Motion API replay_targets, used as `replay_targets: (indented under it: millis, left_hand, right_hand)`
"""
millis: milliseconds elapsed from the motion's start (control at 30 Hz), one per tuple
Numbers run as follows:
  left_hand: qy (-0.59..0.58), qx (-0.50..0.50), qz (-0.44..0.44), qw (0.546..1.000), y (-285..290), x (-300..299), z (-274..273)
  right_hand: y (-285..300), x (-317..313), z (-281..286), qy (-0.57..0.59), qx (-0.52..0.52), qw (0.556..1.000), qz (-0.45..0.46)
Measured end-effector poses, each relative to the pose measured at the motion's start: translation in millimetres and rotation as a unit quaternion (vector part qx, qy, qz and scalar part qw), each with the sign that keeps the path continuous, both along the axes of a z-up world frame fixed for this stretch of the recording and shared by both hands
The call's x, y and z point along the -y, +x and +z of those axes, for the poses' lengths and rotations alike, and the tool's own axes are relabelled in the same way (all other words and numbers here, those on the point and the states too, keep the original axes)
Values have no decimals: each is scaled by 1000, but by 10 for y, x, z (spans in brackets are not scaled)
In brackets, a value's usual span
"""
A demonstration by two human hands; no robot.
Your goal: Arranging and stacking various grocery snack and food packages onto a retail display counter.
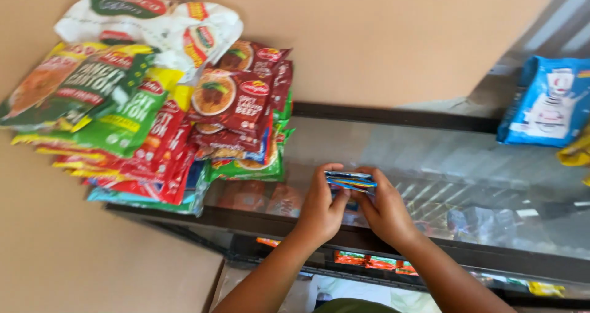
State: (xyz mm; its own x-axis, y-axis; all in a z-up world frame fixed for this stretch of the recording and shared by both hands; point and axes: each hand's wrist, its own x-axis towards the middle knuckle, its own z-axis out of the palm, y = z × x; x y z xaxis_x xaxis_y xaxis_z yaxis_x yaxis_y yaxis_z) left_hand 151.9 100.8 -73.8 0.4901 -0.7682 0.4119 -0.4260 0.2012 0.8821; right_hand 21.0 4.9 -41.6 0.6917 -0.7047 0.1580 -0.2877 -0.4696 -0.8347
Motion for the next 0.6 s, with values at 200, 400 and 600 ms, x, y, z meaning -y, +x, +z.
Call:
replay_targets:
  millis: [200,400,600]
  left_hand:
    - [8,-69,-58,996,-227,286,45]
    - [30,-72,-58,995,-288,373,-54]
    - [24,-85,-99,991,-393,360,-24]
  right_hand:
    - [-301,156,-66,-86,38,995,-12]
    - [-373,148,-39,-147,22,989,21]
    - [-485,153,-73,-147,9,988,-40]
